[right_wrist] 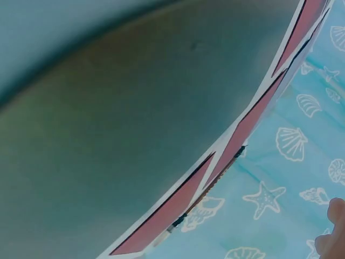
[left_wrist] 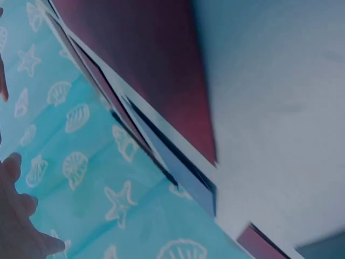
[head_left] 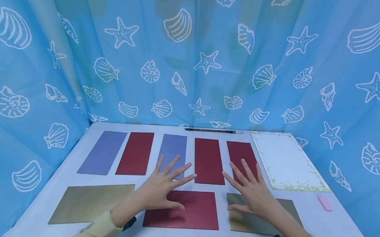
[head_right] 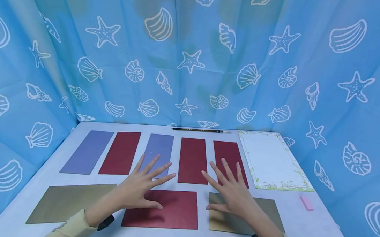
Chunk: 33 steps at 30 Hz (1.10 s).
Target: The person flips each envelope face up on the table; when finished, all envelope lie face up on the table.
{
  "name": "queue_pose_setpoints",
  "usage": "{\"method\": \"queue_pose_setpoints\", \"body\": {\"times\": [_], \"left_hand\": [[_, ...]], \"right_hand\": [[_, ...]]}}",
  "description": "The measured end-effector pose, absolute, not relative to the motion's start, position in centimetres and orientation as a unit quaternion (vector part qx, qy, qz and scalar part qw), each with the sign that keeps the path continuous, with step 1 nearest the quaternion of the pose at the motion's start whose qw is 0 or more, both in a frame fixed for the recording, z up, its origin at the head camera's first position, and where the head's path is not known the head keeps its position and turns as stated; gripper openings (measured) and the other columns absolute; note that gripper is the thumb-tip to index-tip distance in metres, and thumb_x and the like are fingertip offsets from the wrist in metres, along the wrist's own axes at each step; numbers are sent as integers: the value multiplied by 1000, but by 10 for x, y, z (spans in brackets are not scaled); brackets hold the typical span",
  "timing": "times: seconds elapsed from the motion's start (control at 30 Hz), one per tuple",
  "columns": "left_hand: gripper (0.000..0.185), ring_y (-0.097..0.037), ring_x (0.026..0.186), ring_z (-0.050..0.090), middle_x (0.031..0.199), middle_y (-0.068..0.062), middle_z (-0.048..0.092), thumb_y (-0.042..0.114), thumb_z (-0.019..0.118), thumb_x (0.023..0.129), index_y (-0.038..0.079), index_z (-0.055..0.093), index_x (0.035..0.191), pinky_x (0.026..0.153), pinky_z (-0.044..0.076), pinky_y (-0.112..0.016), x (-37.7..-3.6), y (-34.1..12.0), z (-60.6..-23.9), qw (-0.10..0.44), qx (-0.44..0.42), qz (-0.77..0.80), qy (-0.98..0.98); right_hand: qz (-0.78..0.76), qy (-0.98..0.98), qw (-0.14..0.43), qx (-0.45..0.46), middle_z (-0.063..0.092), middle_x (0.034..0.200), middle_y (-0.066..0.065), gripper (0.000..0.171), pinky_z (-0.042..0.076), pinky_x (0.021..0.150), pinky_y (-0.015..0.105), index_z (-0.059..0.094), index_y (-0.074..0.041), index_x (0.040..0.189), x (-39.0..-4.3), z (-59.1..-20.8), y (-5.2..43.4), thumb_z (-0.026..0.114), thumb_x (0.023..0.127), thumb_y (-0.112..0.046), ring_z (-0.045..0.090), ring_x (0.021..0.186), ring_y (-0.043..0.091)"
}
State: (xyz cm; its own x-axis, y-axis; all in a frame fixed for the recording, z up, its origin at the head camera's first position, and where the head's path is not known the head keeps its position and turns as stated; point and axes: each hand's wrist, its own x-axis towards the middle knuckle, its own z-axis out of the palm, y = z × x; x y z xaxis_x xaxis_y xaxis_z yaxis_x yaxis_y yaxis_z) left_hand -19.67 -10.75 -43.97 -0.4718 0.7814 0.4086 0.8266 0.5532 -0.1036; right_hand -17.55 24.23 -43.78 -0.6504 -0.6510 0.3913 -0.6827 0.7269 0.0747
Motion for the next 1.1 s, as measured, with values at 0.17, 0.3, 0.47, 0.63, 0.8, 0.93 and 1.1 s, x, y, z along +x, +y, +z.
{"method": "queue_pose_setpoints", "body": {"times": [0.17, 0.3, 0.47, 0.63, 0.8, 0.93, 1.1], "left_hand": [[97, -35, 146, 1, 162, 1, 9, 77, 58, 74, 33, 24, 154, 107, -2, -67, -196, -94, -443, 202, -478, -42, -854], [97, -34, 146, -2, 162, 2, 5, 78, 56, 75, 32, 23, 154, 108, -2, -67, -195, -84, -443, 192, -486, -33, -852], [96, -36, 146, -3, 162, 0, 7, 79, 52, 76, 30, 26, 154, 108, 2, -68, -194, -72, -442, 195, -504, -24, -841], [95, -35, 146, -5, 162, 0, 5, 81, 50, 77, 32, 24, 154, 108, 5, -68, -194, -56, -442, 189, -519, -12, -834], [97, -33, 146, -6, 162, 1, 5, 80, 51, 75, 32, 22, 154, 109, 4, -67, -189, -39, -443, 175, -525, -11, -832], [97, -32, 146, -6, 162, 2, 6, 82, 49, 75, 34, 19, 154, 110, 5, -65, -184, -25, -445, 167, -528, 13, -832], [97, -32, 146, -8, 162, 2, 6, 84, 44, 75, 35, 18, 154, 112, 3, -61, -176, -5, -447, 160, -543, 34, -824]], "right_hand": [[35, -913, 200, 354, 16, 160, 9, 106, -3, 107, 69, 37, -24, 149, -171, -440, 249, 77, 62, -67, 5, 144, 41], [35, -919, 192, 342, 14, 160, 7, 107, -5, 107, 67, 33, -27, 151, -167, -442, 255, 76, 62, -68, 3, 144, 41], [33, -925, 191, 326, 13, 161, 7, 109, -5, 107, 68, 31, -28, 152, -162, -444, 266, 77, 62, -67, 3, 144, 40], [30, -928, 194, 316, 12, 161, 8, 107, -7, 108, 66, 31, -26, 152, -156, -448, 279, 76, 64, -67, 2, 145, 39], [23, -933, 193, 302, 10, 161, 8, 108, -6, 107, 67, 27, -28, 153, -149, -453, 292, 75, 65, -67, 0, 145, 39], [25, -938, 188, 292, 12, 161, 7, 108, -7, 108, 66, 25, -29, 153, -144, -455, 303, 75, 65, -67, -3, 145, 38], [14, -939, 185, 288, 13, 160, 8, 110, -10, 108, 64, 23, -29, 154, -136, -457, 322, 73, 66, -69, -2, 145, 39]]}}
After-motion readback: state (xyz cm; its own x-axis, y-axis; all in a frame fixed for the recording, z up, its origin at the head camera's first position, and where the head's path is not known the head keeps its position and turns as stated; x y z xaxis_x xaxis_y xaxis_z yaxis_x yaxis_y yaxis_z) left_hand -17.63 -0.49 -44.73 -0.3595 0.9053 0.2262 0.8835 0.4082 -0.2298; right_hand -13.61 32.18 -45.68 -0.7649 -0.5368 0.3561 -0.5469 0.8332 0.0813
